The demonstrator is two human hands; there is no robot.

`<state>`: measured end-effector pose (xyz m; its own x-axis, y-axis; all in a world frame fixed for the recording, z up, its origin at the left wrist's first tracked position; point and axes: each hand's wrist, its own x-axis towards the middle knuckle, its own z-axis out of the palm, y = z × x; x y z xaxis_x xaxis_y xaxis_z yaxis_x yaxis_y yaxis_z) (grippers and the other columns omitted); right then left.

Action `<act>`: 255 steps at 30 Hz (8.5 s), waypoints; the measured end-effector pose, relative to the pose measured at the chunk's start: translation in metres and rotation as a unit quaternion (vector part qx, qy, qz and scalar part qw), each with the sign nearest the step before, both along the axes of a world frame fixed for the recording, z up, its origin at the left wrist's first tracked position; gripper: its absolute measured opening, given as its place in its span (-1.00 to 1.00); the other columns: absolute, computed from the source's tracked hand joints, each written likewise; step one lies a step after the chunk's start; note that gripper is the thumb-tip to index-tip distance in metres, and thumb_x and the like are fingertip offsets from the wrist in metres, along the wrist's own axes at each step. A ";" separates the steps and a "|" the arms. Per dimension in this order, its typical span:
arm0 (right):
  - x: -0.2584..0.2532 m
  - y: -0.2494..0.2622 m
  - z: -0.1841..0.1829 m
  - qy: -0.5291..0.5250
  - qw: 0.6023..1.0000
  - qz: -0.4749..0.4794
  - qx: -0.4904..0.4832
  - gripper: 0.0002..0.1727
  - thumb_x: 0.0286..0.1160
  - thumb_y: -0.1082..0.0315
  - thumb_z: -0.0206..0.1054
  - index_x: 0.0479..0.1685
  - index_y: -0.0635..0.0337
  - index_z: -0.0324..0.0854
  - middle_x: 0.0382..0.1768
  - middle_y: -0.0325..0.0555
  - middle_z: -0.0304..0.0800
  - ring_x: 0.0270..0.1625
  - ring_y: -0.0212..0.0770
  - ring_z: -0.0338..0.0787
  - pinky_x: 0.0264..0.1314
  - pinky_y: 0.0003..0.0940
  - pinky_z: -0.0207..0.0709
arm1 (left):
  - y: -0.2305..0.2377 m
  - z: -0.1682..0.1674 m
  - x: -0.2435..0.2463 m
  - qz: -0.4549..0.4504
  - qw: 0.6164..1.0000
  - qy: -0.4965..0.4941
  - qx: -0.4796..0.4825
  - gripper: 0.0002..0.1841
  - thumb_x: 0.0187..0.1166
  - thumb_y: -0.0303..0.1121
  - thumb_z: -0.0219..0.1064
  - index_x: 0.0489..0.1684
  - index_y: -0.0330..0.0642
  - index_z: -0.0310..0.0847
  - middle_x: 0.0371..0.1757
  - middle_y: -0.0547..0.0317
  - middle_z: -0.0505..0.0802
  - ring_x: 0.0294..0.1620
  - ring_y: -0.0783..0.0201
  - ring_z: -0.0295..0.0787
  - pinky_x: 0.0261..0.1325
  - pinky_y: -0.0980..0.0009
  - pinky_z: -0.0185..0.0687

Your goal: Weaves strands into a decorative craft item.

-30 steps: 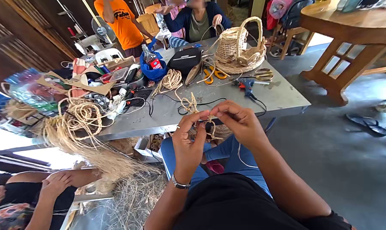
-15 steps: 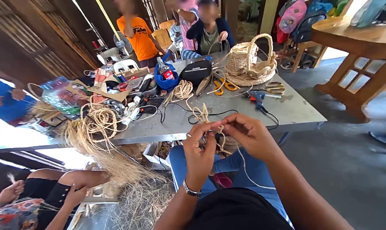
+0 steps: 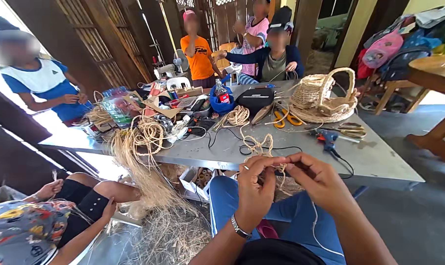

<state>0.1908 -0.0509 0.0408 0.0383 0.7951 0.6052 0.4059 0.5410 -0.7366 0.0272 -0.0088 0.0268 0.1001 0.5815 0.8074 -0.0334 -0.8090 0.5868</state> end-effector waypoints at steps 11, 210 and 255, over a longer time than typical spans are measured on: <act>-0.003 -0.005 0.003 -0.013 1.000 -0.008 -0.003 -0.78 0.70 0.22 0.21 0.01 0.11 0.70 -0.27 -0.41 0.76 -0.34 -0.66 0.65 -0.30 -0.77 0.53 | -0.002 -0.002 0.000 -0.020 1.000 -0.006 0.006 -0.72 0.54 -0.60 0.24 0.03 -0.22 0.86 -0.03 0.13 0.88 0.07 0.29 0.77 0.20 0.24 0.66; 0.006 -0.008 -0.041 0.218 0.974 0.042 -0.044 -0.84 0.64 0.32 0.37 -0.01 0.12 0.84 -0.51 -0.36 0.70 -0.63 -0.59 0.41 -0.57 -0.68 0.31 | 0.006 -0.039 0.003 -0.408 0.838 -0.228 -0.281 -0.48 0.54 -0.48 0.44 0.52 0.05 0.59 0.12 0.22 0.83 0.04 0.33 0.80 0.24 0.32 0.74; -0.010 -0.008 -0.031 0.216 0.974 0.040 -0.046 -0.87 0.55 0.39 0.42 -0.09 0.19 0.85 -0.47 -0.42 0.81 -0.60 -0.66 0.53 -0.58 -0.72 0.40 | 0.008 -0.037 -0.009 -0.364 0.885 -0.165 -0.239 -0.40 0.50 -0.45 0.49 0.56 -0.17 0.40 0.14 0.07 0.86 0.06 0.27 0.83 0.18 0.29 0.75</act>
